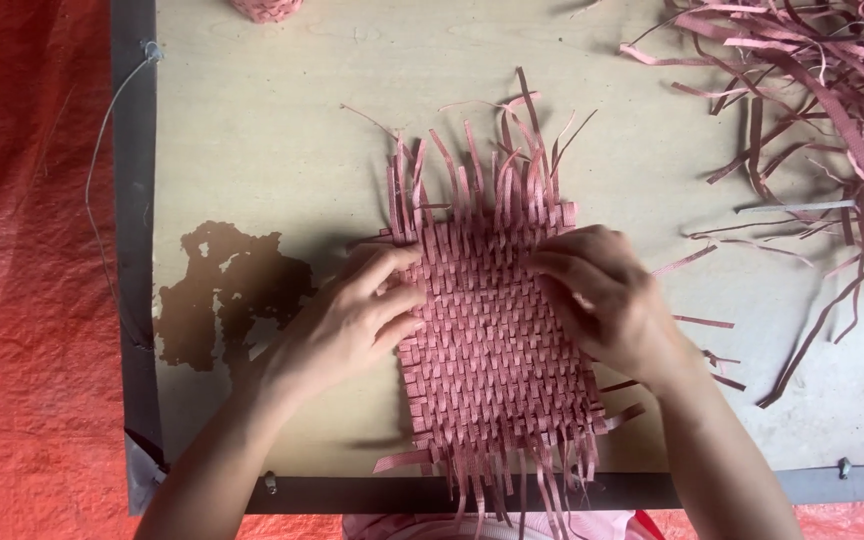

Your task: Weaving pink plastic strips into a rectangular mat on a flat board.

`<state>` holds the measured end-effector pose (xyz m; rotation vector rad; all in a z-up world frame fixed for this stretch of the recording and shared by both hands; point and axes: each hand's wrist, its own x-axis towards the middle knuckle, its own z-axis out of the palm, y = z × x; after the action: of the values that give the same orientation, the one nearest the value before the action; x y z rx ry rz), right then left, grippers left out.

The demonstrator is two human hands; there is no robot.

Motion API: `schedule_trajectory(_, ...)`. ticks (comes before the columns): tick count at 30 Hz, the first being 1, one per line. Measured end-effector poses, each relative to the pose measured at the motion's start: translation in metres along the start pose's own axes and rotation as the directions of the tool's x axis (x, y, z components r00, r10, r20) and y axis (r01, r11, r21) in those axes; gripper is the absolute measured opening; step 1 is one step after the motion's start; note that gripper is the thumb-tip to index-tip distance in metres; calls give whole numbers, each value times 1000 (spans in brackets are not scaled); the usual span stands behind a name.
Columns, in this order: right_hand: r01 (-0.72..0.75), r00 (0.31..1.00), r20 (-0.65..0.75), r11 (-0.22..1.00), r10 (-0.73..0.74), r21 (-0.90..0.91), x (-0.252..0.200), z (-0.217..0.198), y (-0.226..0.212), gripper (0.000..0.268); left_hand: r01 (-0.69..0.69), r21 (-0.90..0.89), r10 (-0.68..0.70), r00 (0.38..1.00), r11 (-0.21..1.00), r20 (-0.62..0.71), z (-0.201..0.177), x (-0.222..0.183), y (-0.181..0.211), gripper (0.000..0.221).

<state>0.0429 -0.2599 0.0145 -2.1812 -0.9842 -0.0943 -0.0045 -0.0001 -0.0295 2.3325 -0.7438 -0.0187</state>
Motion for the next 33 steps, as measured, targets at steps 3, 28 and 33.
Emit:
schedule_trajectory(3,-17,1000,-28,988,12,-153,-11,-17,8,14,-35,113,34,999,993,12,-11,8,15,8)
schedule_trajectory(28,41,994,106,980,-21,-195,-28,-17,24,9,23,459,118,954,888,-276,20,16,31,19)
schedule_trajectory(33,-72,990,125,997,69,21,-24,-28,22,15,26,413,98,957,910,-275,13,18,34,25)
